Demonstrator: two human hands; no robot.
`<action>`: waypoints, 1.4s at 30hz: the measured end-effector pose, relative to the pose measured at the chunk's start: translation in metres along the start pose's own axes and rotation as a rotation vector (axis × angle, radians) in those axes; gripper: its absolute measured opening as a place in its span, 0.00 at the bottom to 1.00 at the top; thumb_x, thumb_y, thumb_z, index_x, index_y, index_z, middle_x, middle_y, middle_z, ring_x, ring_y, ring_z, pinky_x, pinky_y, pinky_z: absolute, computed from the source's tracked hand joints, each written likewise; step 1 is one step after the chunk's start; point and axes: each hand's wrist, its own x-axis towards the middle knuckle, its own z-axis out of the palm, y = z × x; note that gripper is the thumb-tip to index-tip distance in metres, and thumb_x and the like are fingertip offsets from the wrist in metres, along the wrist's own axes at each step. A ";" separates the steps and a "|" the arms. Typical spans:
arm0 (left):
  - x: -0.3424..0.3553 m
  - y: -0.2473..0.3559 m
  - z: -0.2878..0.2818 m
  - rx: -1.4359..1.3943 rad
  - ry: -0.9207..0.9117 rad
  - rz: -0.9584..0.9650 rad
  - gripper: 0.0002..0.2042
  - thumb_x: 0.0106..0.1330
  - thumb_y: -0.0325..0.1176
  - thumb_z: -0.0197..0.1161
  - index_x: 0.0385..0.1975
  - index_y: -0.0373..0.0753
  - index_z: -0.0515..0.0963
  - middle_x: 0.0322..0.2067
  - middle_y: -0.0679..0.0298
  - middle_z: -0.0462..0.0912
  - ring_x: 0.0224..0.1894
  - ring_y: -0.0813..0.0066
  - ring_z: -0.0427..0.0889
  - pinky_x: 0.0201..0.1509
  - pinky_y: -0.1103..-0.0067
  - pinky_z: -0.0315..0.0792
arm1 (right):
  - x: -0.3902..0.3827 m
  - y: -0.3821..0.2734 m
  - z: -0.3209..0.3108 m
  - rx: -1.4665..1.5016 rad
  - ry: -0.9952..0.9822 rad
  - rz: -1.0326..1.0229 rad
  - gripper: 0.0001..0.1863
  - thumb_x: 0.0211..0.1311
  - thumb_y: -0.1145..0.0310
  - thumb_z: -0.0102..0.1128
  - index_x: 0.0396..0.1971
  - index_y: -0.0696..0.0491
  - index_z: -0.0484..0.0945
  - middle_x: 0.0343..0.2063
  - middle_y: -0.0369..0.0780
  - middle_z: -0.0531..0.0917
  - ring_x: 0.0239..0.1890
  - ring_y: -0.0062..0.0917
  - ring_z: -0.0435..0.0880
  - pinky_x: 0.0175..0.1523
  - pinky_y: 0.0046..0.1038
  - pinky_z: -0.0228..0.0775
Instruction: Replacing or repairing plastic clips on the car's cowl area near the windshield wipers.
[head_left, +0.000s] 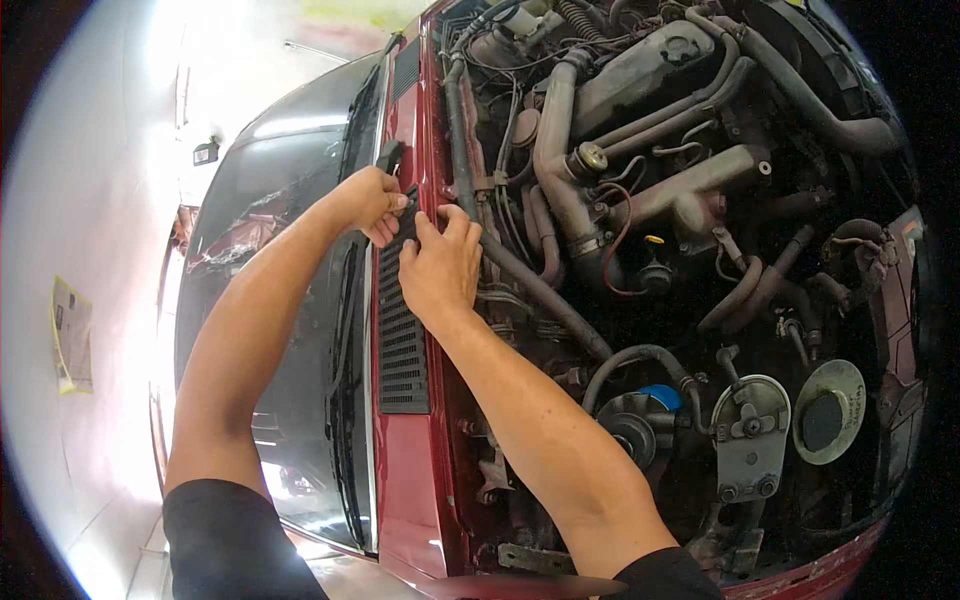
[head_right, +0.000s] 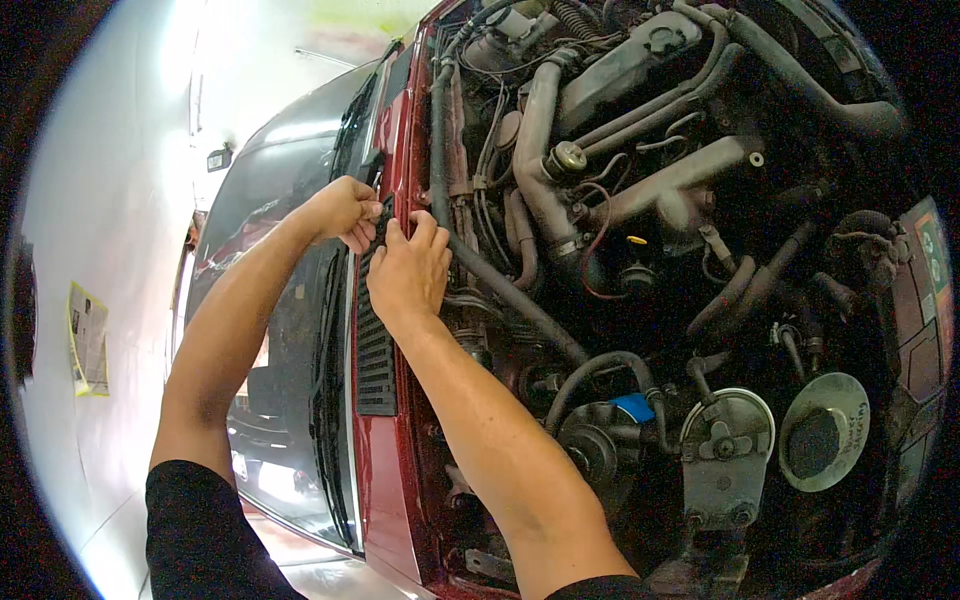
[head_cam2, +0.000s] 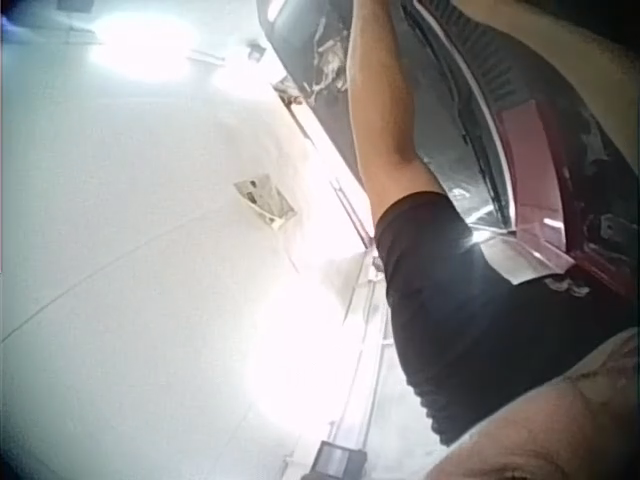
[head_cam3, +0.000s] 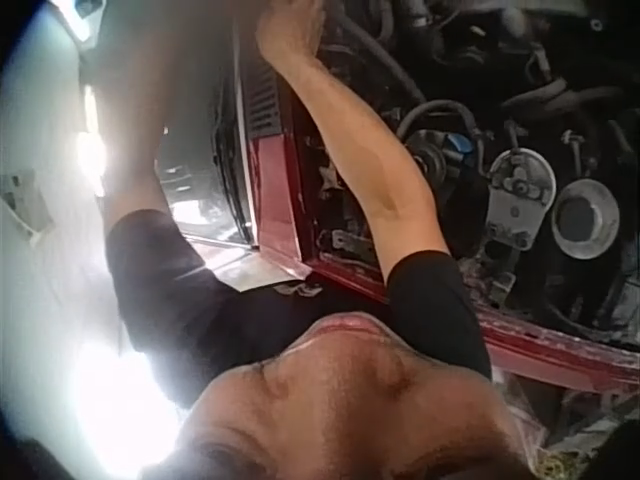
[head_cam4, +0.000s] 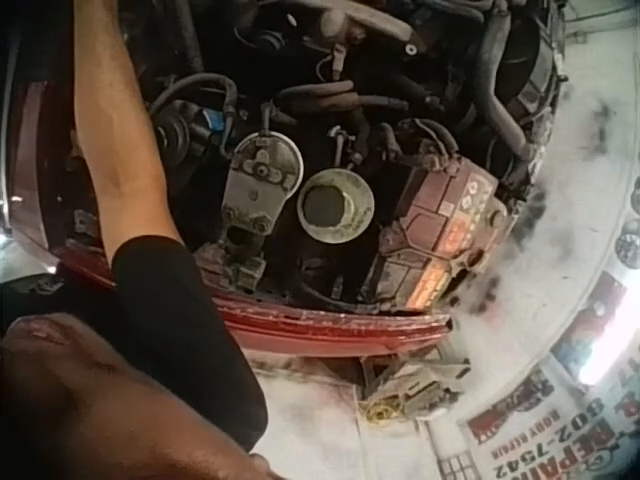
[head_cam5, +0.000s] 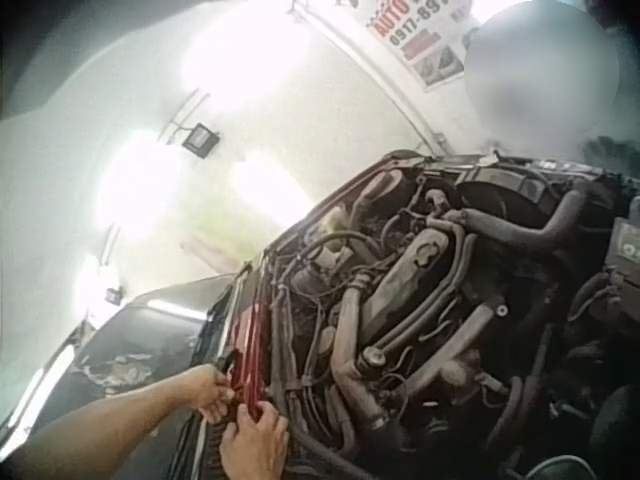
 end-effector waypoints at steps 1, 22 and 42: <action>-0.002 -0.003 0.000 -0.004 0.001 -0.003 0.10 0.78 0.28 0.61 0.42 0.24 0.81 0.28 0.51 0.85 0.25 0.59 0.89 0.27 0.65 0.88 | 0.000 -0.001 0.000 0.015 0.005 -0.001 0.23 0.67 0.67 0.68 0.61 0.53 0.84 0.66 0.46 0.71 0.68 0.44 0.67 0.72 0.44 0.64; -0.008 -0.012 0.004 0.992 0.278 0.628 0.09 0.69 0.35 0.60 0.35 0.34 0.78 0.28 0.45 0.85 0.37 0.40 0.87 0.43 0.51 0.77 | 0.000 0.007 0.010 0.066 0.060 -0.059 0.20 0.63 0.67 0.70 0.55 0.56 0.85 0.62 0.46 0.72 0.66 0.45 0.68 0.72 0.45 0.63; -0.178 -0.085 -0.001 0.180 0.704 0.465 0.14 0.73 0.37 0.65 0.49 0.33 0.81 0.32 0.47 0.86 0.39 0.45 0.87 0.44 0.57 0.78 | -0.002 0.002 0.014 -0.097 0.041 -0.111 0.21 0.66 0.64 0.69 0.55 0.58 0.86 0.62 0.47 0.75 0.67 0.44 0.70 0.73 0.42 0.64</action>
